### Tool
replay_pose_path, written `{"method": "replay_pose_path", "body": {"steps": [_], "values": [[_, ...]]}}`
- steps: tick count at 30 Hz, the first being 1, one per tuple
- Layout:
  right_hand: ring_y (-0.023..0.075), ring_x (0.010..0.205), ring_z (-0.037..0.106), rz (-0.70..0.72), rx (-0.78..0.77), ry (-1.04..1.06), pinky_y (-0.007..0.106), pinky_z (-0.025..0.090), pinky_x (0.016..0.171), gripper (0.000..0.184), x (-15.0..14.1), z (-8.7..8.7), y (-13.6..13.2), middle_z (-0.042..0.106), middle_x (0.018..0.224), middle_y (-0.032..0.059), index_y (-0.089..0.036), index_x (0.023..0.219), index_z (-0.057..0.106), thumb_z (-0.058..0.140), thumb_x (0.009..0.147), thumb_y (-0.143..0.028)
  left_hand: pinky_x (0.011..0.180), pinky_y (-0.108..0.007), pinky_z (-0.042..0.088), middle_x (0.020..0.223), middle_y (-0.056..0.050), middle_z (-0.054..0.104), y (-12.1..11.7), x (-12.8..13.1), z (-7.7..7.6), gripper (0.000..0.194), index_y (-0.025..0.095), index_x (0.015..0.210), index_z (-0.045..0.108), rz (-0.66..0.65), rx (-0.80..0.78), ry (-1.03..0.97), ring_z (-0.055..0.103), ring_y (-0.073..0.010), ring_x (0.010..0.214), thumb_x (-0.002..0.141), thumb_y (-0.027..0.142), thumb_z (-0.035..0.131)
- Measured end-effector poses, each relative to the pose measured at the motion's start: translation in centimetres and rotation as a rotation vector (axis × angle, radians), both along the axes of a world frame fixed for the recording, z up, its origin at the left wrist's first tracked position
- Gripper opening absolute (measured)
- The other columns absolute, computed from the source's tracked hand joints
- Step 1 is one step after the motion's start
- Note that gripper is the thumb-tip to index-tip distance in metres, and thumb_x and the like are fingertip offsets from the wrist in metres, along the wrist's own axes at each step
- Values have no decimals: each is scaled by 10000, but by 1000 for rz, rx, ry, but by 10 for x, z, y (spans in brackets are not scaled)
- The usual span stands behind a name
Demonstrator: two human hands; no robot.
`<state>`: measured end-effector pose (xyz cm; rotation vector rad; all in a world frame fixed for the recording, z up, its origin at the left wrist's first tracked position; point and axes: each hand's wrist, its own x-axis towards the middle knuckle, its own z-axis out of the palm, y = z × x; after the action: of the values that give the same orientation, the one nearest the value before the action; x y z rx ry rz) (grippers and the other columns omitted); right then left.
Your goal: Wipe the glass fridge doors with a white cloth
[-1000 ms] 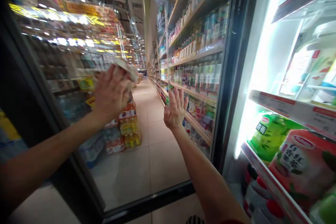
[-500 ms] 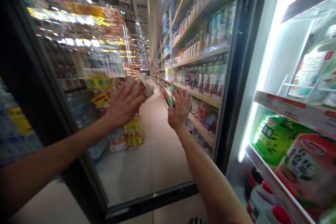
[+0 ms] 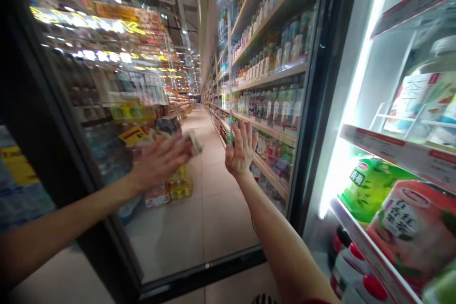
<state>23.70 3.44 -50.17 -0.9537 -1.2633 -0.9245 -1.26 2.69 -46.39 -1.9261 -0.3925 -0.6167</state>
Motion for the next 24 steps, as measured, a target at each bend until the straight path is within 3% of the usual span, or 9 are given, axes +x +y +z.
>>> {"method": "replay_pose_path", "body": {"steps": [3, 5, 8, 10, 15, 17, 19, 22, 24], "values": [[224, 1378, 224, -18, -6, -4, 496, 192, 1097, 520, 0, 0, 0, 394, 1413, 82, -205, 1366, 313, 231, 868, -330, 1163, -379, 46, 1430, 58, 343, 0, -6, -28, 308, 281, 1132, 544, -110, -38, 365, 94, -152, 1384, 829, 260, 498], [222, 1377, 225, -28, -4, -2, 498, 197, 1095, 519, 0, -1, 1, 394, 1412, 78, -208, 1363, 318, 234, 864, -322, 1148, -404, 110, 1425, 20, 361, 1, -12, -12, 348, 254, 1194, 500, -75, -28, 209, 129, -166, 1382, 847, 239, 488], [222, 1376, 230, -31, 0, 4, 500, 199, 1093, 516, 0, -1, 2, 396, 1409, 74, -215, 1358, 327, 241, 859, -313, 1106, -473, 186, 1425, -50, 359, 3, -15, 34, 367, 176, 1234, 457, 2, 5, -323, 149, -209, 1377, 868, 202, 479], [224, 1374, 234, -26, 1, 2, 501, 202, 1091, 518, 0, -1, 3, 395, 1410, 74, -216, 1359, 324, 238, 858, -314, 1101, -480, 188, 1428, -65, 350, 2, -10, 43, 342, 157, 1209, 476, 21, 11, -455, 145, -221, 1377, 870, 207, 482], [229, 1373, 235, -3, -2, 0, 505, 195, 1092, 519, 0, 0, 1, 396, 1410, 83, -211, 1356, 327, 232, 864, -344, 1136, -410, 117, 1412, 12, 383, -4, 9, -19, 312, 234, 1176, 502, -59, -62, 164, 102, -181, 1387, 868, 215, 450], [233, 1374, 235, 4, 1, -4, 505, 194, 1092, 519, 0, 0, 0, 398, 1409, 90, -205, 1354, 330, 235, 864, -350, 1138, -390, 119, 1409, 22, 387, -2, 9, -24, 318, 236, 1182, 498, -84, -80, 300, 119, -180, 1384, 870, 226, 441], [232, 1373, 236, -2, 4, -7, 501, 195, 1092, 523, 0, 0, 0, 401, 1406, 90, -206, 1356, 326, 237, 862, -351, 1127, -401, 147, 1404, 8, 395, 2, 3, 0, 332, 230, 1205, 478, -79, -43, 155, 154, -178, 1378, 875, 220, 444], [226, 1374, 233, -13, 9, -6, 493, 193, 1094, 526, 0, -1, 1, 402, 1405, 87, -207, 1359, 321, 233, 858, -341, 1106, -443, 172, 1423, -43, 362, 8, -3, 52, 351, 187, 1224, 463, -50, 20, -379, 163, -199, 1373, 875, 221, 465], [227, 1375, 230, -8, 10, -7, 493, 192, 1094, 525, 0, -1, 2, 401, 1405, 89, -203, 1355, 326, 233, 857, -340, 1110, -443, 153, 1435, -56, 338, 9, -1, 63, 357, 170, 1228, 462, -43, 34, -526, 148, -206, 1376, 875, 225, 463]]}}
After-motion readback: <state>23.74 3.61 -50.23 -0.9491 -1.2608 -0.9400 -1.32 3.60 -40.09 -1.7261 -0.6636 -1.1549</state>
